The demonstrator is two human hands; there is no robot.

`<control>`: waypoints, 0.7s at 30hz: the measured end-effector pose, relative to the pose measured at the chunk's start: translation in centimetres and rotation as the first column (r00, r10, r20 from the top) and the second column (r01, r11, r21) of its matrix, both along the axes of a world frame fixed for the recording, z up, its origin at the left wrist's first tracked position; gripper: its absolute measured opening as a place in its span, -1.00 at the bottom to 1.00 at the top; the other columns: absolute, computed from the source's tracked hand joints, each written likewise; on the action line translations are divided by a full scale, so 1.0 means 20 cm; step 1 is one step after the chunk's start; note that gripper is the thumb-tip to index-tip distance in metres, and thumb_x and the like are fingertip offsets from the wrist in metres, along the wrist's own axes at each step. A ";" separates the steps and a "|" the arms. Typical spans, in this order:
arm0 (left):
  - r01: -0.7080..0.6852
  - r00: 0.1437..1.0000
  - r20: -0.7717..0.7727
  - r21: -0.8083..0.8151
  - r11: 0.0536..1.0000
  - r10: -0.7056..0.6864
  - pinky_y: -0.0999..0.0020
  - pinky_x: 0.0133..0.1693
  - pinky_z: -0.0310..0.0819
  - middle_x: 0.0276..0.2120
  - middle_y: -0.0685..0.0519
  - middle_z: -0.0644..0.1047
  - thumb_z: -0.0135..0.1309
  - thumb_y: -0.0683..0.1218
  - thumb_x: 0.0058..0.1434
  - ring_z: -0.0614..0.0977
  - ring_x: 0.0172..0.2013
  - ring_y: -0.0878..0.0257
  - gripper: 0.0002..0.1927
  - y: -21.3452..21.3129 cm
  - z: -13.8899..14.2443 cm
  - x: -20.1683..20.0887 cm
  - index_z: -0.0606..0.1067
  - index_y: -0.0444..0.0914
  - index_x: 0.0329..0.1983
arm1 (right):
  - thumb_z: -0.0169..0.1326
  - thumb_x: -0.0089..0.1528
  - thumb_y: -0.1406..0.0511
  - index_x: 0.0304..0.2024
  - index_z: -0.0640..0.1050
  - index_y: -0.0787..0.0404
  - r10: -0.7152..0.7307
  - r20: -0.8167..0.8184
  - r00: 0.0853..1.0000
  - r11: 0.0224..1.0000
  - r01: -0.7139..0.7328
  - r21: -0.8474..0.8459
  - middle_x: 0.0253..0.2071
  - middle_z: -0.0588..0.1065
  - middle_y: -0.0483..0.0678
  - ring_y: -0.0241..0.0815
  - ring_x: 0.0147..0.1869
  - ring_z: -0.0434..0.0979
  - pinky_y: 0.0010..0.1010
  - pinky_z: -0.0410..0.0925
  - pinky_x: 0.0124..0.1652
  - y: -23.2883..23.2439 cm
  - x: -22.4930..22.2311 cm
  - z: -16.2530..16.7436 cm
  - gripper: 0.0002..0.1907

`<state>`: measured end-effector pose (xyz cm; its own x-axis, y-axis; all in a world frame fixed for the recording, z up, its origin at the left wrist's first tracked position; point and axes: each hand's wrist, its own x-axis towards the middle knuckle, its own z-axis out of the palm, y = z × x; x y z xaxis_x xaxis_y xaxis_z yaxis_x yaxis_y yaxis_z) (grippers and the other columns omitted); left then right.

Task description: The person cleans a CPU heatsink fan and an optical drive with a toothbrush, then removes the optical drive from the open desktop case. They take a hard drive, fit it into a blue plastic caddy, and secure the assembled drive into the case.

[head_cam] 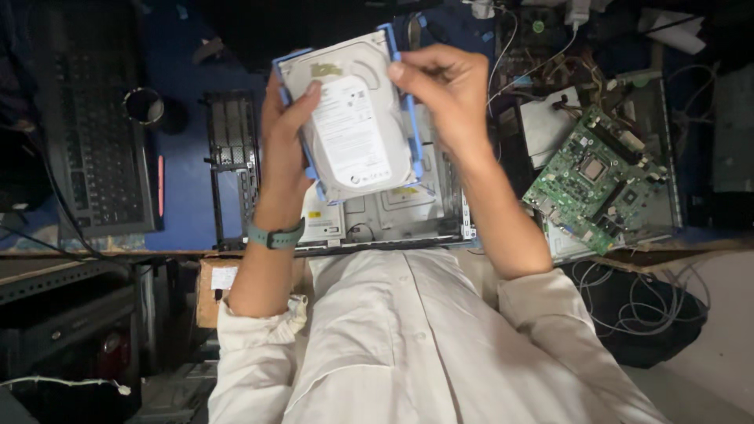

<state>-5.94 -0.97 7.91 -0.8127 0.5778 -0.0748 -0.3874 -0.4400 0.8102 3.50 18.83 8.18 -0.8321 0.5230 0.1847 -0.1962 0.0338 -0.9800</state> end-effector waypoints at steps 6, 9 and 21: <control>-0.024 1.000 -0.019 -0.016 1.000 0.024 0.28 0.08 0.56 0.06 -0.09 0.56 0.08 -0.17 0.33 0.65 0.04 0.15 -0.52 -0.11 -0.01 0.03 0.32 -0.32 0.30 | 0.32 0.22 0.48 -0.17 0.65 0.44 0.064 -0.024 0.998 0.995 -0.065 -0.076 -0.28 0.64 0.02 -0.33 -0.22 0.62 -0.52 0.47 -0.15 -0.07 0.00 -0.01 -0.85; -0.046 0.999 -0.006 -0.068 0.997 0.046 0.30 0.13 0.52 0.08 -0.06 0.54 0.11 -0.18 0.30 0.62 0.08 0.17 -0.49 -0.12 -0.03 0.06 0.32 -0.31 0.31 | 0.32 0.20 0.48 -0.17 0.65 0.44 0.052 0.007 0.999 0.994 -0.051 -0.102 -0.27 0.64 0.02 -0.32 -0.23 0.62 -0.51 0.47 -0.17 -0.06 0.04 -0.05 -0.84; -0.025 0.997 0.075 -0.101 0.995 0.033 0.34 0.04 0.48 0.02 -0.03 0.55 0.15 -0.17 0.22 0.59 0.01 0.22 -0.49 -0.06 -0.17 0.10 0.38 -0.27 0.25 | 0.28 0.13 0.52 -0.19 0.65 0.43 0.021 0.028 0.999 0.978 -0.015 -0.209 -0.27 0.65 0.04 -0.28 -0.23 0.63 -0.46 0.48 -0.17 -0.03 0.10 -0.26 -0.82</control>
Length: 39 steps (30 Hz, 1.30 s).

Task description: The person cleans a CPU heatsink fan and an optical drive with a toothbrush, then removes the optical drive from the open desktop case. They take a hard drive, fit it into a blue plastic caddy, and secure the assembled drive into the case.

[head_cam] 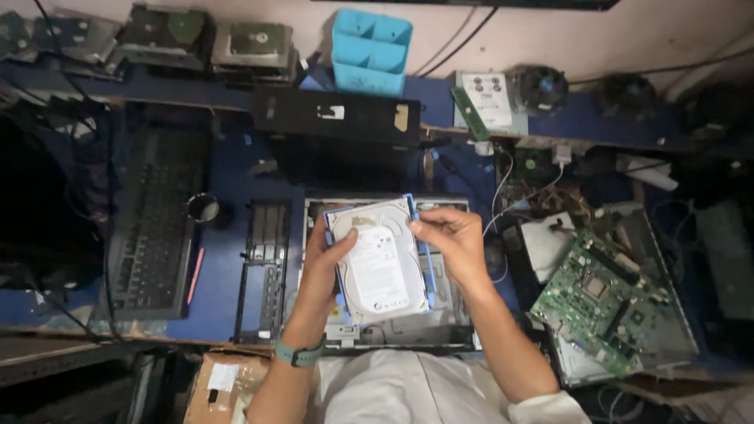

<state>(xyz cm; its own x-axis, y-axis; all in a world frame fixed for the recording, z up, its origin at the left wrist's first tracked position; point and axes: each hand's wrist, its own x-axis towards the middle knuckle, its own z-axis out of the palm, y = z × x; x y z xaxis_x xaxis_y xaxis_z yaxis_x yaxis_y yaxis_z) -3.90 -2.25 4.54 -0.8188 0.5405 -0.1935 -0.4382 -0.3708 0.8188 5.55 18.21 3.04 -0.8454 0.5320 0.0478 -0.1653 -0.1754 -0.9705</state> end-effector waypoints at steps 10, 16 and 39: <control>-0.024 0.999 0.033 0.014 1.000 0.023 0.38 0.02 0.48 0.00 -0.01 0.57 0.08 -0.11 0.31 0.60 -0.01 0.27 -0.56 0.01 -0.02 0.00 0.40 -0.27 0.25 | 0.26 0.13 0.54 -0.19 0.65 0.43 0.015 -0.032 0.999 0.999 -0.016 -0.045 -0.28 0.65 0.06 -0.27 -0.24 0.64 -0.45 0.49 -0.17 0.02 -0.01 -0.06 -0.82; -0.029 0.997 0.077 -0.003 1.000 0.029 0.38 0.00 0.47 -0.01 -0.01 0.57 0.06 -0.09 0.31 0.60 -0.01 0.27 -0.56 0.01 0.00 0.02 0.39 -0.26 0.25 | 0.27 0.14 0.54 -0.18 0.65 0.42 0.011 -0.021 1.000 0.999 -0.012 -0.037 -0.29 0.64 0.03 -0.29 -0.24 0.63 -0.47 0.47 -0.18 0.00 0.00 -0.07 -0.82; -0.048 0.831 -0.530 -0.374 0.926 -0.171 0.40 -0.17 0.52 0.05 -0.07 0.52 0.19 -0.07 0.28 0.57 -0.04 0.28 -0.41 0.11 0.12 0.08 0.28 -0.24 0.33 | 0.22 0.21 0.34 0.16 0.46 0.27 0.181 0.147 0.973 0.973 -0.155 -0.174 -0.06 0.56 0.05 -0.16 0.00 0.55 -0.35 0.42 -0.02 0.05 0.01 -0.02 -0.53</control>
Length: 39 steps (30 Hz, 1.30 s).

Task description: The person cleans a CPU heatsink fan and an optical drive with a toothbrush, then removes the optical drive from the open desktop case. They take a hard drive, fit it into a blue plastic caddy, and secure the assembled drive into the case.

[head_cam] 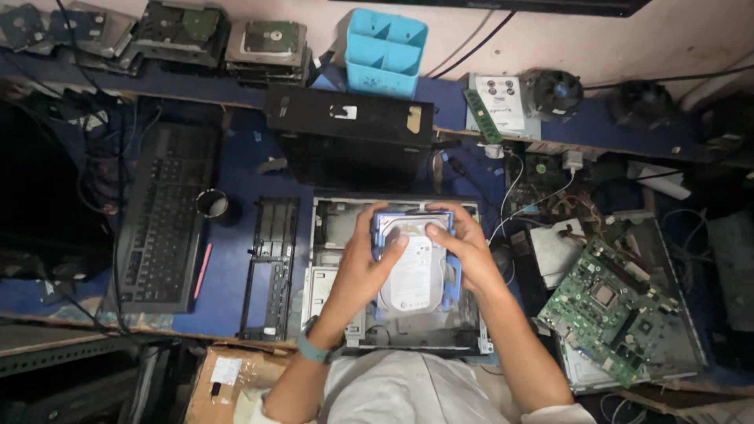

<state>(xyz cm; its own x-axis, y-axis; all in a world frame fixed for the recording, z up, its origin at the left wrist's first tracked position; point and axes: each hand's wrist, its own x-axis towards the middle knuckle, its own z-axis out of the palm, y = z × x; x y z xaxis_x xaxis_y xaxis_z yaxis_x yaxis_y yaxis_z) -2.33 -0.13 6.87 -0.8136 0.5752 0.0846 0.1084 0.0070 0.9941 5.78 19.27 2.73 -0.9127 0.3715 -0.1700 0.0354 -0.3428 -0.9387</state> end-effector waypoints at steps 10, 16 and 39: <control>-0.104 0.994 -0.036 0.064 0.993 0.106 0.54 -0.47 0.41 -0.14 -0.06 0.67 0.30 -0.17 0.13 0.64 -0.38 0.42 -0.50 0.01 0.03 0.03 0.52 -0.27 0.17 | 0.15 0.30 0.32 0.13 0.45 0.24 -0.098 -0.127 0.987 0.977 0.071 -0.202 -0.07 0.54 0.00 -0.23 -0.03 0.56 -0.40 0.42 -0.04 0.00 0.16 -0.17 -0.65; -0.137 0.979 0.186 0.293 0.946 0.084 0.59 -0.37 0.45 -0.15 -0.06 0.62 0.20 -0.23 0.20 0.60 -0.36 0.43 -0.54 0.04 -0.15 0.02 0.42 -0.29 0.17 | 0.15 0.32 0.29 0.12 0.46 0.25 -0.083 -0.089 0.993 0.975 0.062 -0.214 -0.06 0.54 0.00 -0.22 -0.02 0.55 -0.38 0.42 -0.06 0.01 0.15 -0.22 -0.66; -0.072 0.987 0.159 0.304 0.950 0.024 0.63 -0.32 0.37 -0.23 0.09 0.63 0.20 -0.29 0.27 0.53 -0.30 0.50 -0.75 0.09 -0.43 -0.09 0.60 -0.39 0.02 | 0.41 -0.03 -0.16 0.18 0.25 0.18 0.389 -0.120 0.913 0.124 0.078 0.989 0.43 0.14 0.31 0.43 0.57 -0.01 0.36 -0.20 0.48 -0.07 0.01 0.07 -0.02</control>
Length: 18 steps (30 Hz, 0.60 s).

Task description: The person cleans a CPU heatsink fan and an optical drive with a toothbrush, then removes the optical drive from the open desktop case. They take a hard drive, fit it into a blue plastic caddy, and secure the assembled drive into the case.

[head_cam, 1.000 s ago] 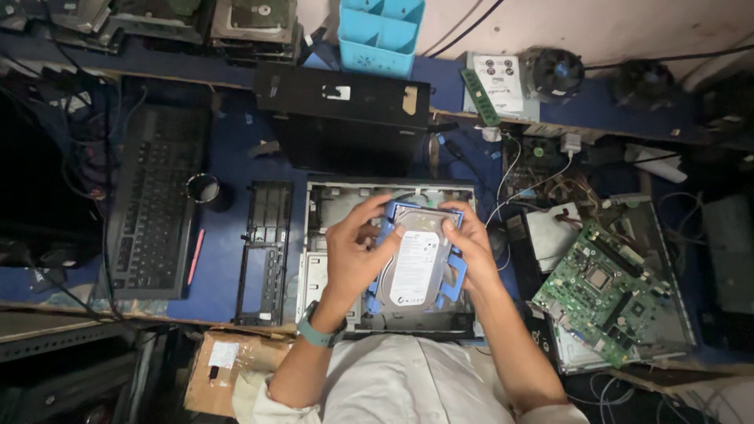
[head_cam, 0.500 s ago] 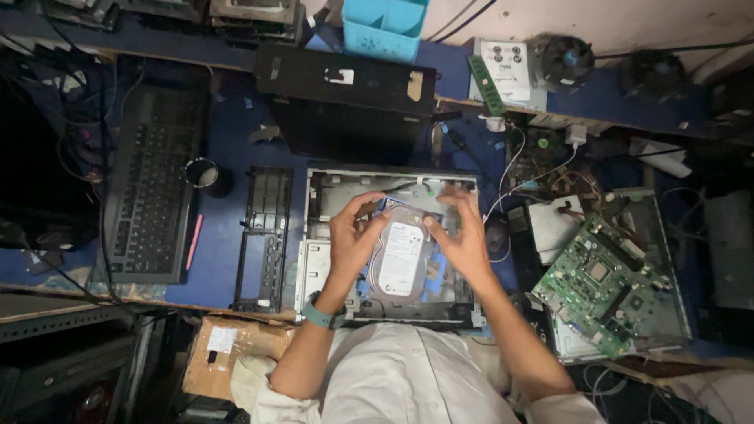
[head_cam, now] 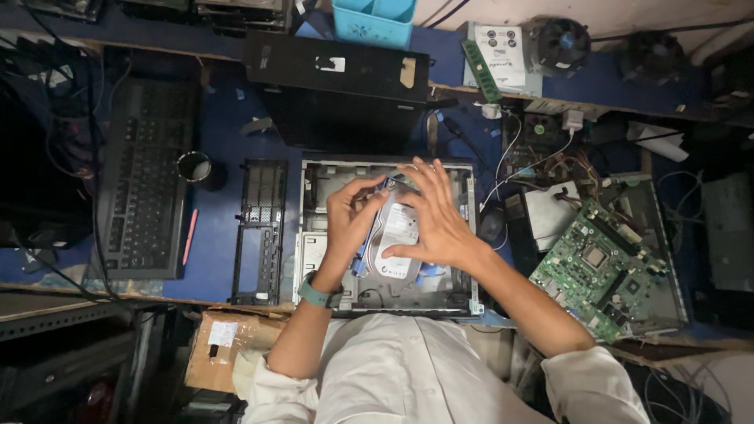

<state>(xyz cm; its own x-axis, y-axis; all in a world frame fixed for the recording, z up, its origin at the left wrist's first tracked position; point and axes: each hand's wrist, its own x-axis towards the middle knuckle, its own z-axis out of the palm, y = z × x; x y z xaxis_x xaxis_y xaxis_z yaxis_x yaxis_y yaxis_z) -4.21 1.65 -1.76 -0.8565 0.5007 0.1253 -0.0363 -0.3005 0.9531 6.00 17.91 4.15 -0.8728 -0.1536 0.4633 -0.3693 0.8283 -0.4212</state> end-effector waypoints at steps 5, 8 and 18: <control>0.001 0.999 0.045 -0.001 1.000 -0.001 0.64 -0.30 0.45 -0.08 0.09 0.65 0.18 -0.27 0.25 0.58 -0.28 0.51 -0.78 -0.01 0.02 0.00 0.58 -0.39 -0.03 | 0.36 0.08 -0.22 0.20 0.23 0.18 -0.006 -0.141 0.990 0.988 -0.017 -0.156 0.51 0.07 0.28 0.38 0.65 -0.05 0.32 -0.18 0.53 0.02 0.00 -0.01 -0.04; 0.016 1.000 0.027 -0.048 0.999 -0.015 0.64 -0.38 0.37 -0.20 0.08 0.65 0.19 -0.26 0.27 0.55 -0.34 0.53 -0.74 0.00 0.01 0.01 0.60 -0.38 0.04 | 0.35 -0.04 -0.18 0.15 0.39 0.10 -0.036 0.045 0.998 0.997 0.033 0.071 0.48 0.10 0.29 0.43 0.58 -0.06 0.30 -0.15 0.46 0.02 0.00 0.00 -0.12; 0.099 0.983 -0.138 -0.130 0.987 -0.117 0.59 -0.38 0.25 -0.31 0.09 0.53 0.27 -0.23 0.27 0.42 -0.40 0.50 -0.65 -0.03 0.09 0.03 0.62 -0.33 0.13 | 0.36 0.15 0.10 0.22 0.26 0.26 -0.085 0.147 0.986 0.922 0.133 -0.364 0.30 0.35 0.28 0.27 0.35 0.42 -0.08 0.37 0.22 0.01 0.02 0.02 -0.22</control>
